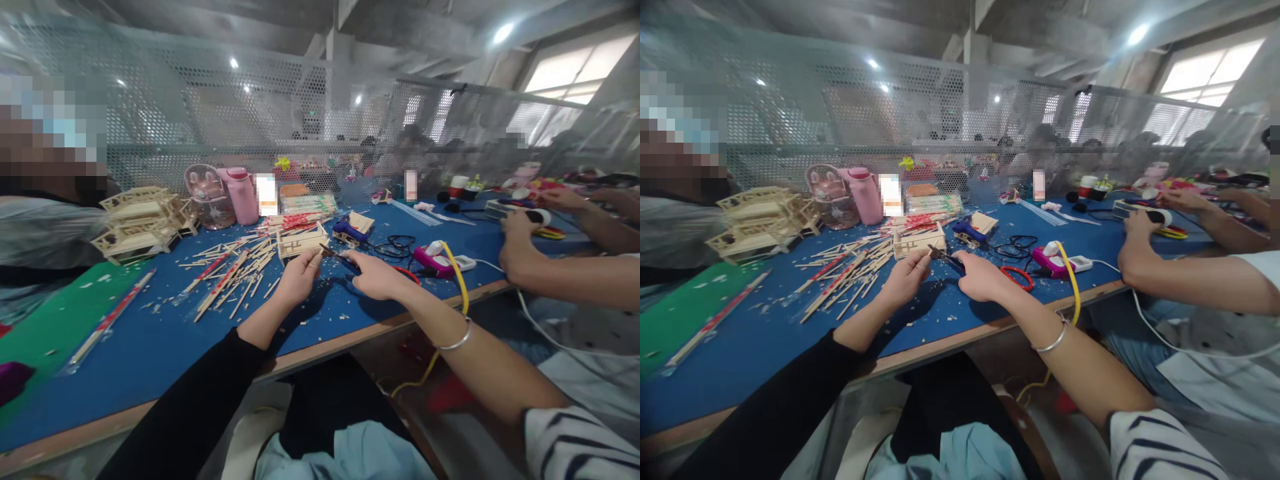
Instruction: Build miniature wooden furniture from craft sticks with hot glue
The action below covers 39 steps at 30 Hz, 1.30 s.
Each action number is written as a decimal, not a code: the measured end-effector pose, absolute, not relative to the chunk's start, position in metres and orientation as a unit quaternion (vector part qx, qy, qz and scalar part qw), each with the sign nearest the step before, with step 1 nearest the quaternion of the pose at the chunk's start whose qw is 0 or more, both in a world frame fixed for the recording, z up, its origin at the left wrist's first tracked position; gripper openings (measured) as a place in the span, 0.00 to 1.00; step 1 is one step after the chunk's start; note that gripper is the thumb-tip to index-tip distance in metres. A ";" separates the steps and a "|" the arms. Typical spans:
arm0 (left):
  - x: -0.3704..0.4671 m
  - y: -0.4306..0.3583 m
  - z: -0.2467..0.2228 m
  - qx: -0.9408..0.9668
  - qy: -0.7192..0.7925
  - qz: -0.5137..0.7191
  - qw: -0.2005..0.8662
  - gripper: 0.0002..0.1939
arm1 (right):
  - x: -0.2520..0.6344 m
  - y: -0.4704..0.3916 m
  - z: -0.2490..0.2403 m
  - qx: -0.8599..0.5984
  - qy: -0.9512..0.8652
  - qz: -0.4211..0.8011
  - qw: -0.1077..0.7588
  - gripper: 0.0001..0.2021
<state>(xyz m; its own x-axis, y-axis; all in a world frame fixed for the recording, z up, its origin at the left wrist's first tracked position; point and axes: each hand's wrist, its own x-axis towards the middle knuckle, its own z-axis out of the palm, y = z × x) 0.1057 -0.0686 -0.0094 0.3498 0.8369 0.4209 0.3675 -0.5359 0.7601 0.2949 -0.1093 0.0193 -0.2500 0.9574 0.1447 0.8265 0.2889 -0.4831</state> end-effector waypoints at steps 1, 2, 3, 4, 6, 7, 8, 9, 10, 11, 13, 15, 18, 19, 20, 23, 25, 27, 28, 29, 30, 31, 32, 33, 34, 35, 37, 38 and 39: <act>0.106 -0.069 -0.010 0.768 0.384 0.419 0.296 0.17 | 0.295 -0.109 0.020 -0.571 -0.779 0.151 0.213 0.31; 0.106 -0.069 -0.010 0.764 0.378 0.421 0.310 0.17 | 0.295 -0.109 0.020 -0.567 -0.781 0.146 0.217 0.31; 0.106 -0.069 -0.010 0.759 0.374 0.423 0.323 0.17 | 0.296 -0.109 0.020 -0.566 -0.782 0.140 0.220 0.31; 0.107 -0.069 -0.009 0.755 0.371 0.425 0.335 0.17 | 0.296 -0.109 0.020 -0.566 -0.783 0.136 0.222 0.31; 0.107 -0.069 -0.009 0.748 0.368 0.426 0.351 0.16 | 0.296 -0.109 0.020 -0.563 -0.784 0.127 0.226 0.31; 0.107 -0.069 -0.009 0.746 0.367 0.427 0.356 0.16 | 0.296 -0.109 0.020 -0.563 -0.785 0.123 0.227 0.31; 0.106 -0.069 -0.009 0.744 0.366 0.426 0.361 0.16 | 0.296 -0.109 0.019 -0.563 -0.785 0.119 0.228 0.31; 0.106 -0.068 -0.009 0.743 0.364 0.426 0.365 0.16 | 0.296 -0.108 0.019 -0.564 -0.785 0.116 0.228 0.31; 0.106 -0.068 -0.010 0.742 0.361 0.426 0.371 0.16 | 0.296 -0.108 0.018 -0.567 -0.784 0.114 0.226 0.31; 0.105 -0.067 -0.010 0.740 0.358 0.427 0.376 0.16 | 0.296 -0.107 0.017 -0.571 -0.782 0.112 0.224 0.29; 0.105 -0.065 -0.012 0.741 0.359 0.426 0.376 0.16 | 0.295 -0.105 0.015 -0.577 -0.781 0.109 0.214 0.25; 0.105 -0.065 -0.014 0.739 0.366 0.420 0.378 0.17 | 0.293 -0.104 0.012 -0.574 -0.785 0.115 0.204 0.20; 0.108 -0.068 -0.015 0.709 0.372 0.411 0.435 0.20 | 0.292 -0.103 0.008 -0.566 -0.790 0.124 0.200 0.18; 0.109 -0.069 -0.016 0.700 0.372 0.407 0.454 0.21 | 0.291 -0.102 0.006 -0.566 -0.791 0.120 0.199 0.18; 0.110 -0.070 -0.016 0.697 0.373 0.404 0.461 0.21 | 0.291 -0.101 0.005 -0.566 -0.792 0.112 0.197 0.19; 0.111 -0.068 -0.018 0.719 0.399 0.398 0.407 0.23 | 0.291 -0.096 0.002 -0.577 -0.791 0.090 0.182 0.22; 0.111 -0.066 -0.019 0.735 0.425 0.394 0.351 0.24 | 0.291 -0.092 -0.001 -0.589 -0.785 0.088 0.172 0.23; 0.110 -0.064 -0.020 0.747 0.452 0.380 0.305 0.23 | 0.290 -0.089 -0.003 -0.596 -0.780 0.091 0.165 0.22; 0.110 -0.064 -0.020 0.752 0.461 0.374 0.288 0.23 | 0.289 -0.088 -0.004 -0.596 -0.781 0.089 0.164 0.21; 0.110 -0.064 -0.020 0.755 0.466 0.371 0.273 0.22 | 0.289 -0.088 -0.006 -0.596 -0.782 0.083 0.165 0.20; 0.110 -0.065 -0.019 0.758 0.469 0.370 0.262 0.21 | 0.288 -0.088 -0.007 -0.596 -0.782 0.072 0.168 0.19; 0.111 -0.066 -0.019 0.760 0.469 0.372 0.254 0.20 | 0.287 -0.088 -0.008 -0.597 -0.781 0.059 0.171 0.17; 0.111 -0.068 -0.019 0.761 0.468 0.375 0.250 0.19 | 0.286 -0.088 -0.009 -0.599 -0.781 0.047 0.171 0.16; 0.111 -0.069 -0.019 0.760 0.466 0.379 0.248 0.19 | 0.285 -0.089 -0.010 -0.600 -0.782 0.036 0.168 0.14; 0.112 -0.070 -0.019 0.758 0.468 0.381 0.249 0.20 | 0.285 -0.089 -0.011 -0.598 -0.784 0.029 0.163 0.12; 0.112 -0.071 -0.019 0.754 0.472 0.382 0.251 0.21 | 0.285 -0.089 -0.012 -0.595 -0.788 0.024 0.155 0.11; 0.114 -0.072 -0.020 0.744 0.488 0.377 0.258 0.23 | 0.287 -0.087 -0.013 -0.587 -0.797 0.010 0.141 0.10; 0.116 -0.072 -0.020 0.738 0.499 0.370 0.263 0.24 | 0.287 -0.086 -0.014 -0.586 -0.798 -0.006 0.139 0.10; 0.118 -0.073 -0.020 0.732 0.511 0.362 0.270 0.25 | 0.288 -0.085 -0.014 -0.587 -0.797 -0.030 0.138 0.11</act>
